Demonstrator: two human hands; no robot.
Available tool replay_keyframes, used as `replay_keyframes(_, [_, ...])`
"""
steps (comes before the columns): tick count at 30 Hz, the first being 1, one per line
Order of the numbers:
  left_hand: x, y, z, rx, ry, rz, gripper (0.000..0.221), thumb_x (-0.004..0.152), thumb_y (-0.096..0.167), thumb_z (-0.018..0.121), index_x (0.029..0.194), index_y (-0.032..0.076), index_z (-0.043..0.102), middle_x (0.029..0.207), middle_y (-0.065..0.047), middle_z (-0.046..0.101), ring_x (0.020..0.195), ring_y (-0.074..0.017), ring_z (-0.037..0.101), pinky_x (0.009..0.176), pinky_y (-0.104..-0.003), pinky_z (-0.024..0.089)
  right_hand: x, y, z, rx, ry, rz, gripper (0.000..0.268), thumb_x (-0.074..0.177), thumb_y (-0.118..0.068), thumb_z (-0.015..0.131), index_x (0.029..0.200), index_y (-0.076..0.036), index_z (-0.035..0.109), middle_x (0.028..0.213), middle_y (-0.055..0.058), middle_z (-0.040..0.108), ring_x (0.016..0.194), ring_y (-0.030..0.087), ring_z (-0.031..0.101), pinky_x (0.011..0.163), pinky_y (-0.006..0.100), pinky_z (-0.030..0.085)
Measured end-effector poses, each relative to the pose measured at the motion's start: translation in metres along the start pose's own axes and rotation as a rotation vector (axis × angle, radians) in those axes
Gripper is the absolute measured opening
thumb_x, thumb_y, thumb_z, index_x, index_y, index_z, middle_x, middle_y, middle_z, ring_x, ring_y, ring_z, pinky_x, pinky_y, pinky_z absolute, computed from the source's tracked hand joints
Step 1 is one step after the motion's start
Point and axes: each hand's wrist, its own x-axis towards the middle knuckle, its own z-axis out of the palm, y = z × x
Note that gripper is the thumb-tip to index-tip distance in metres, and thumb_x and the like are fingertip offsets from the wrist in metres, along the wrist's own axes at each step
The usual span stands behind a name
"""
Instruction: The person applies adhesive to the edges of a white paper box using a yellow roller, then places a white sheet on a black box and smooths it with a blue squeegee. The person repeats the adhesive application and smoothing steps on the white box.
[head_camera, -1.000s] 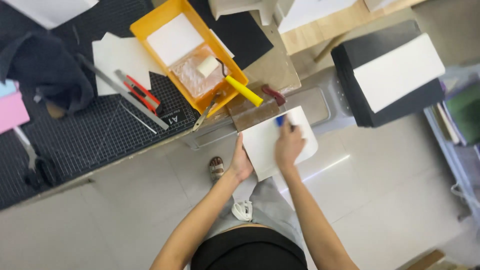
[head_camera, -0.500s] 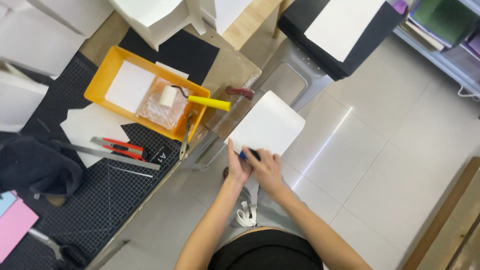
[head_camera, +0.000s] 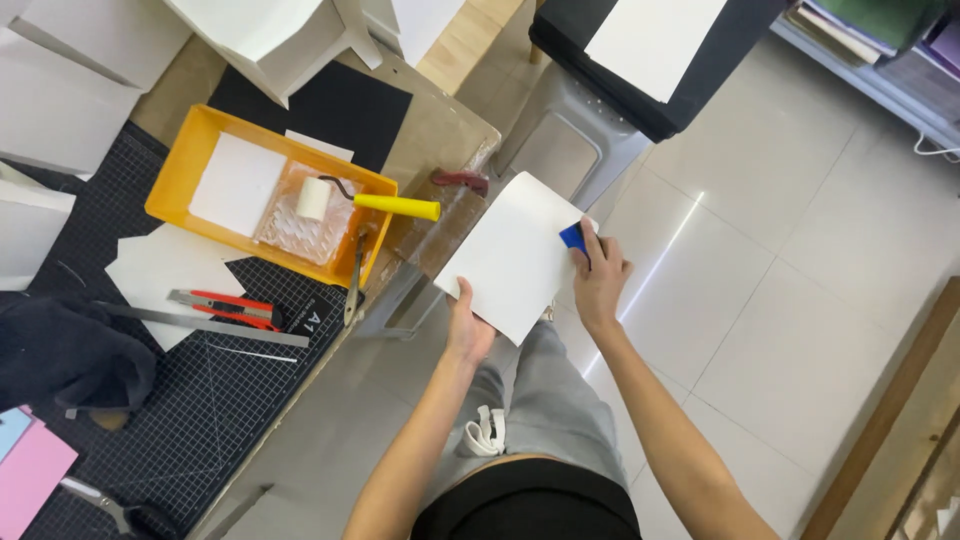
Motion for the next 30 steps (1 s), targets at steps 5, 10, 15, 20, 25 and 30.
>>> replay_keyframes(5, [0.003, -0.002, 0.0, 0.062, 0.053, -0.008, 0.062, 0.097, 0.052, 0.058, 0.144, 0.034, 0.023, 0.143, -0.013, 0.051, 0.131, -0.0334, 0.052, 0.112, -0.066, 0.036, -0.069, -0.035, 0.036, 0.107, -0.03, -0.18, 0.034, 0.097, -0.034, 0.06, 0.131, -0.04, 0.064, 0.107, -0.008, 0.063, 0.101, 0.011, 0.06, 0.094, 0.037, 0.029])
replay_keyframes(10, [-0.001, 0.005, 0.005, 0.032, -0.001, 0.036, 0.052, 0.101, 0.045, 0.054, 0.142, 0.028, 0.027, 0.148, -0.015, 0.047, 0.137, -0.0352, 0.045, 0.117, -0.063, 0.029, -0.009, 0.008, 0.023, 0.223, 0.254, 0.263, 0.054, 0.101, -0.03, 0.063, 0.151, -0.024, 0.044, 0.119, 0.001, 0.057, 0.106, 0.022, 0.056, 0.089, 0.041, 0.028])
replay_keyframes(15, [0.004, -0.002, 0.0, 0.041, 0.037, 0.05, 0.054, 0.101, 0.043, 0.056, 0.144, 0.029, 0.025, 0.144, -0.014, 0.05, 0.133, -0.0321, 0.05, 0.116, -0.061, 0.033, -0.028, -0.013, 0.017, 0.097, 0.012, -0.38, 0.018, 0.095, -0.028, 0.065, 0.113, -0.029, 0.067, 0.112, -0.004, 0.068, 0.105, 0.014, 0.059, 0.101, 0.044, 0.021])
replay_keyframes(20, [0.014, -0.016, -0.012, 0.127, 0.047, 0.115, 0.065, 0.099, 0.03, 0.065, 0.147, 0.033, 0.02, 0.137, -0.013, 0.054, 0.125, -0.0278, 0.055, 0.109, -0.054, 0.046, 0.088, -0.012, -0.003, 0.079, -0.346, -0.555, 0.045, 0.098, -0.035, 0.056, 0.143, -0.038, 0.054, 0.11, -0.012, 0.066, 0.095, 0.011, 0.057, 0.089, 0.038, 0.028])
replay_keyframes(25, [0.014, -0.02, -0.006, 0.169, 0.152, 0.136, 0.095, 0.091, 0.019, 0.077, 0.155, 0.026, 0.006, 0.135, -0.019, 0.05, 0.119, -0.0316, 0.057, 0.102, -0.054, 0.05, 0.176, -0.037, 0.039, 0.02, -0.333, -1.017, 0.021, 0.098, -0.025, 0.05, 0.117, -0.029, 0.057, 0.097, -0.008, 0.049, 0.092, 0.016, 0.046, 0.098, 0.036, 0.03])
replay_keyframes(30, [0.0, -0.003, 0.015, 0.19, 0.18, 0.125, 0.108, 0.092, 0.018, 0.075, 0.159, 0.017, -0.011, 0.153, -0.027, 0.033, 0.137, -0.0371, 0.043, 0.109, -0.053, 0.043, 0.174, -0.065, 0.017, -0.026, -0.446, -1.043, 0.011, 0.096, -0.018, 0.053, 0.103, -0.026, 0.054, 0.093, -0.007, 0.047, 0.095, 0.016, 0.045, 0.097, 0.035, 0.03])
